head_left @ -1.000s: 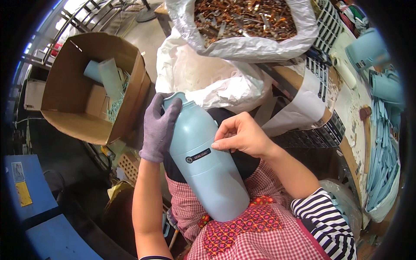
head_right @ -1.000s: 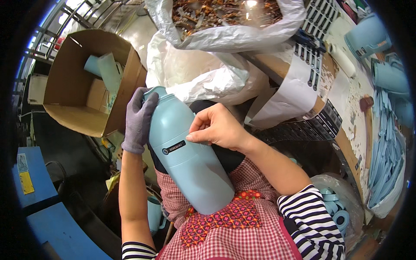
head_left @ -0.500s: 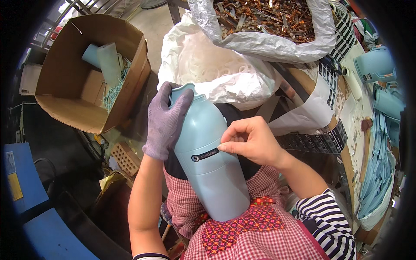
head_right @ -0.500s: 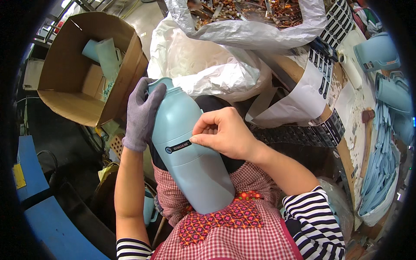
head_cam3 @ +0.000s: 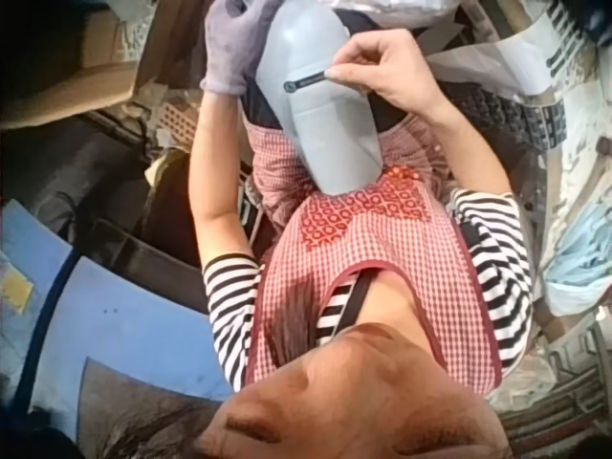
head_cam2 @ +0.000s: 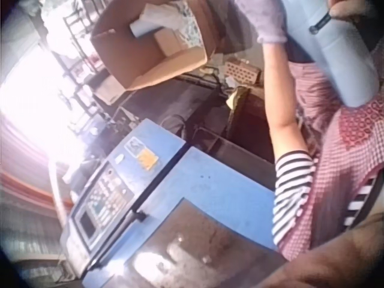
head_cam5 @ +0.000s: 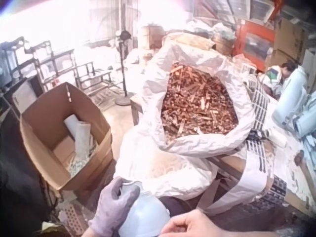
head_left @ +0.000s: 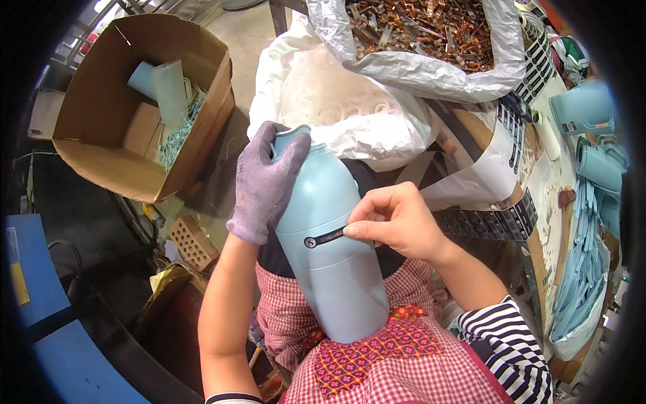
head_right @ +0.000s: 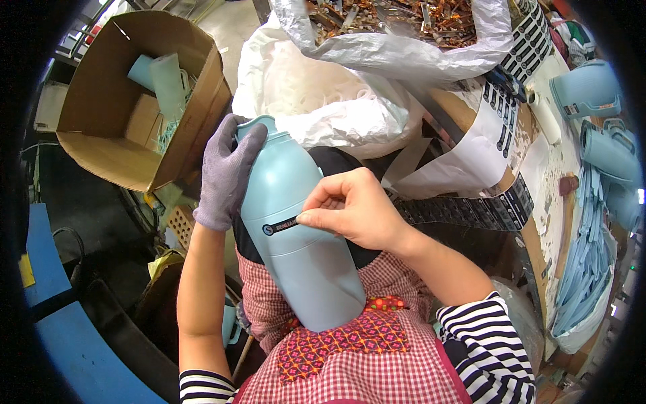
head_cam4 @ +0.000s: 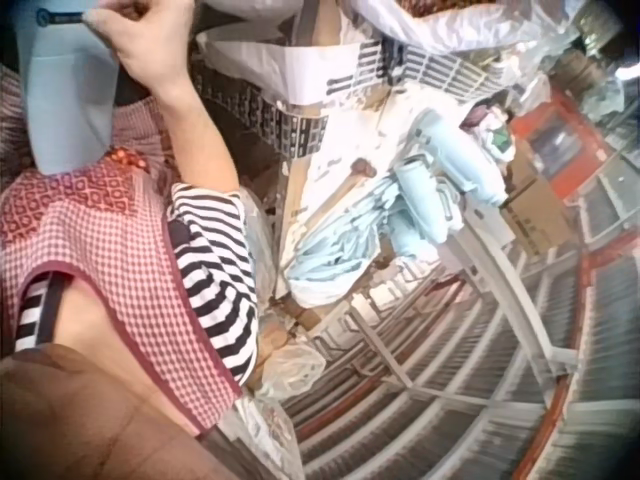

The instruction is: The person assembles light blue plastic pitchers by attaching handles and applying stickers. They pick up a pitcher body, attach a handle, apply a sticker to the side, and place the finished unit on a nearby table. The process is repeated for multiple units.

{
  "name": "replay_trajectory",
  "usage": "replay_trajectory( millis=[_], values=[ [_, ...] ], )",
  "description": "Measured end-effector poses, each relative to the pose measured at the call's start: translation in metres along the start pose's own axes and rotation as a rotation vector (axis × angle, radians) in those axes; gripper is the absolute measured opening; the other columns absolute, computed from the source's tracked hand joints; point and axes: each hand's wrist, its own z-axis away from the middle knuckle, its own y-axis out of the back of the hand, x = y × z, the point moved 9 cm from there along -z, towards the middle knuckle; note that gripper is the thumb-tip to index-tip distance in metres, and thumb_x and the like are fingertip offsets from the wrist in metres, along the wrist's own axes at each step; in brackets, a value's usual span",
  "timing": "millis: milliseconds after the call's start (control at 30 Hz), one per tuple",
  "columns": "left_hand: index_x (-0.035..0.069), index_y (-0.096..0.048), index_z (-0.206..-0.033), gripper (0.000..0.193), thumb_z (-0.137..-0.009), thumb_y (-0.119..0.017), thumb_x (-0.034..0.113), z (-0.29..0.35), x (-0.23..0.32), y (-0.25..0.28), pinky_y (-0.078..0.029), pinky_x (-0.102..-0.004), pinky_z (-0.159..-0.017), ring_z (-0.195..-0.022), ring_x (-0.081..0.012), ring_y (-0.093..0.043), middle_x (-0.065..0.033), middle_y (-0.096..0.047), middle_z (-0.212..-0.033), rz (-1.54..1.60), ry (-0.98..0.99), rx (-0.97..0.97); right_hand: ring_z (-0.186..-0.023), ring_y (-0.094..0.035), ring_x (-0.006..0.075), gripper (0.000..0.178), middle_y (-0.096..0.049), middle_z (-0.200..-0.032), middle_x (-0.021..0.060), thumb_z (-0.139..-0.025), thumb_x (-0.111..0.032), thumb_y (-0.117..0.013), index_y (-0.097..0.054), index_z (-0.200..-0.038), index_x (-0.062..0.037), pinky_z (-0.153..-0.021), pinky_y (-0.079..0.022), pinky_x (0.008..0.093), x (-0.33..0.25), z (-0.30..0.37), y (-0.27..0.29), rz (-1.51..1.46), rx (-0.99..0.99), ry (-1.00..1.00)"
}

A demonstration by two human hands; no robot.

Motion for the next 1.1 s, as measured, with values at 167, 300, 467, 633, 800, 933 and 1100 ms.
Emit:
replay_trajectory(
  millis=[167, 300, 467, 633, 800, 933, 1100],
  values=[
    [-0.003, -0.063, -0.103, 0.043, -0.090, -0.072, 0.038, -0.001, -0.003, 0.003, -0.051, -0.0376, -0.077, -0.078, -0.0265, -0.064, -0.0213, -0.066, -0.086, -0.038, 0.021, 0.008, -0.060, -0.062, 0.0066, 0.018, -0.070, -0.070, 0.0053, -0.082, -0.009, -0.078, -0.074, -0.091, 0.0055, -0.056, -0.050, 0.0246, -0.011, 0.012, 0.002, 0.244, 0.133, 0.093],
    [-0.002, -0.063, -0.102, 0.043, -0.089, -0.072, 0.038, 0.000, -0.001, 0.003, -0.051, -0.0389, -0.076, -0.077, -0.0294, -0.065, -0.0221, -0.066, -0.085, -0.022, 0.011, 0.025, -0.056, -0.064, 0.0117, 0.015, -0.067, -0.063, 0.0101, -0.080, -0.008, -0.072, -0.072, -0.088, 0.0049, -0.057, -0.052, 0.0286, -0.031, 0.014, -0.007, 0.466, 0.165, 0.085],
    [-0.001, -0.062, -0.100, 0.043, -0.089, -0.073, 0.038, -0.001, -0.002, 0.002, -0.052, -0.0398, -0.076, -0.077, -0.0313, -0.065, -0.0222, -0.065, -0.084, -0.047, 0.013, 0.028, -0.055, -0.065, 0.0133, 0.014, -0.066, -0.061, 0.0098, -0.080, -0.007, -0.069, -0.071, -0.088, 0.0044, -0.057, -0.052, 0.0301, -0.030, 0.013, -0.012, 0.437, 0.161, 0.003],
    [-0.001, -0.062, -0.101, 0.043, -0.089, -0.072, 0.038, -0.001, 0.000, 0.004, -0.052, -0.0419, -0.078, -0.082, -0.0350, -0.067, -0.0227, -0.067, -0.086, -0.046, 0.006, 0.032, -0.053, -0.065, 0.0140, 0.014, -0.066, -0.060, 0.0099, -0.080, -0.007, -0.070, -0.071, -0.087, 0.0042, -0.054, -0.051, 0.0304, -0.022, 0.015, -0.014, 0.356, 0.169, -0.021],
    [-0.001, -0.063, -0.102, 0.042, -0.089, -0.072, 0.039, -0.001, -0.002, 0.005, -0.052, -0.0433, -0.080, -0.086, -0.0371, -0.069, -0.0234, -0.068, -0.091, -0.060, 0.001, 0.029, -0.052, -0.066, 0.0173, 0.012, -0.065, -0.059, 0.0092, -0.079, -0.010, -0.072, -0.069, -0.081, 0.0018, -0.054, -0.052, 0.0312, -0.034, 0.014, -0.020, 0.524, 0.227, 0.070],
    [-0.001, -0.062, -0.102, 0.043, -0.089, -0.072, 0.039, 0.000, 0.000, 0.005, -0.052, -0.0436, -0.080, -0.088, -0.0379, -0.069, -0.0239, -0.068, -0.092, -0.040, 0.008, 0.025, -0.052, -0.066, 0.0210, 0.015, -0.065, -0.059, 0.0092, -0.078, -0.013, -0.074, -0.066, -0.077, -0.0002, -0.055, -0.053, 0.0328, -0.042, 0.015, -0.021, 0.659, 0.247, 0.133],
    [-0.001, -0.062, -0.102, 0.043, -0.089, -0.072, 0.039, 0.000, -0.001, 0.006, -0.052, -0.0439, -0.080, -0.088, -0.0382, -0.069, -0.0242, -0.068, -0.093, -0.055, 0.000, 0.030, -0.051, -0.066, 0.0214, 0.015, -0.064, -0.058, 0.0096, -0.078, -0.013, -0.073, -0.066, -0.077, -0.0002, -0.054, -0.053, 0.0335, -0.040, 0.011, -0.020, 0.642, 0.233, 0.113]
  ],
)
